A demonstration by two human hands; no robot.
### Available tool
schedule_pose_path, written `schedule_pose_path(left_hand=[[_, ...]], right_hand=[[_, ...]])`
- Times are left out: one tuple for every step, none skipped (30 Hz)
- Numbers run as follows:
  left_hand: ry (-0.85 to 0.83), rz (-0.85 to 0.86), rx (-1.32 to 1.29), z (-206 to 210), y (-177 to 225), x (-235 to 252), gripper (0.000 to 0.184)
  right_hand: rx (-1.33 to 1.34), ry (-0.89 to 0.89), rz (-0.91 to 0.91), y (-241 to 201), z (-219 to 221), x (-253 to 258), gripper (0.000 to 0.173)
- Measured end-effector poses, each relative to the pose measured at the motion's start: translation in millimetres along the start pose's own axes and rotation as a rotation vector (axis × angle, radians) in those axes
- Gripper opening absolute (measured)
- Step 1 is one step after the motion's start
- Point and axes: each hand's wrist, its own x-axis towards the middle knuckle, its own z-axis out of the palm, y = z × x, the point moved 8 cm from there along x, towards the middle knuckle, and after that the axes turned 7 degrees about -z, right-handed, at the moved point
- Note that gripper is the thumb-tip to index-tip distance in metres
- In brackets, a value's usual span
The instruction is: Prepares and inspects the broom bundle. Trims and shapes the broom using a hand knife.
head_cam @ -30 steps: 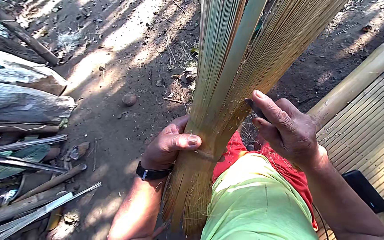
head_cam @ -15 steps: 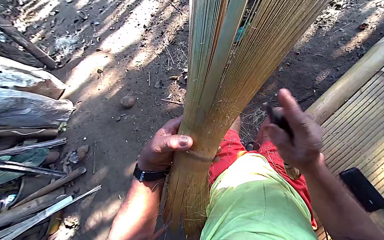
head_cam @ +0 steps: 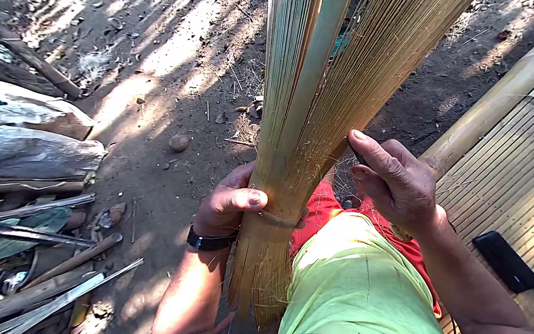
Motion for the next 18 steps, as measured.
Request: schedule_pose_path(left_hand=[[0.007, -0.003, -0.011, 0.2, -0.4, 0.3, 0.048], [-0.002, -0.004, -0.020, 0.5, -0.3, -0.1, 0.048], [-0.001, -0.001, -0.022, 0.1, 0.3, -0.7, 0.047], [0.011, 0.002, -0.016, -0.9, 0.4, -2.1, 0.046], [0.025, 0.005, -0.015, -1.8, 0.2, -3.5, 0.045], [0.036, 0.009, -0.027, -2.1, 0.2, -4.1, 0.045], [0.040, 0.012, -0.036, -1.8, 0.5, -4.0, 0.045], [0.043, 0.014, -0.032, -2.0, 0.6, -3.6, 0.046], [0.056, 0.018, -0.012, -4.0, 0.6, -3.2, 0.046], [0.068, 0.025, 0.014, -6.4, 0.6, -2.8, 0.046], [0.070, 0.031, 0.037, -7.4, 0.5, -2.8, 0.047], [0.070, 0.032, 0.042, -6.8, 0.1, -2.7, 0.047], [0.073, 0.028, 0.040, -5.2, -0.1, -2.3, 0.047], [0.063, 0.022, 0.024, -2.8, 0.2, -1.6, 0.047], [0.057, 0.019, 0.020, -1.5, 0.7, -1.3, 0.048], [0.051, 0.021, 0.026, -0.9, 1.3, -1.3, 0.047], [0.048, 0.027, 0.047, -0.6, 1.7, -1.5, 0.047], [0.058, 0.029, 0.072, -0.5, 1.7, -2.0, 0.046]], right_hand=[[0.022, 0.018, 0.007, 0.1, -6.1, -0.8, 0.046], [0.051, 0.051, 0.030, 1.3, -15.1, -3.3, 0.044], [0.072, 0.101, 0.063, 3.1, -25.6, -7.2, 0.045], [0.070, 0.151, 0.081, 4.3, -35.6, -10.4, 0.046], [0.048, 0.180, 0.092, 5.5, -42.1, -12.6, 0.048], [0.011, 0.178, 0.096, 6.8, -43.4, -13.1, 0.049], [-0.019, 0.148, 0.097, 7.9, -39.8, -12.9, 0.051], [-0.035, 0.105, 0.097, 8.1, -32.5, -12.5, 0.052], [-0.032, 0.068, 0.093, 7.8, -23.6, -12.0, 0.053], [-0.022, 0.034, 0.078, 6.3, -14.3, -11.5, 0.055], [-0.004, 0.002, 0.062, 4.2, -5.6, -11.4, 0.056], [0.027, -0.023, 0.047, 1.7, 1.9, -11.8, 0.058], [0.049, -0.040, 0.034, -0.6, 7.6, -12.2, 0.059], [0.066, -0.047, 0.017, -2.9, 11.4, -11.7, 0.061], [0.081, -0.049, 0.002, -5.0, 13.9, -10.7, 0.062], [0.092, -0.046, -0.010, -6.5, 15.7, -9.4, 0.062], [0.102, -0.038, -0.018, -7.5, 17.0, -8.1, 0.061], [0.111, -0.032, -0.023, -8.2, 18.1, -6.9, 0.061]])
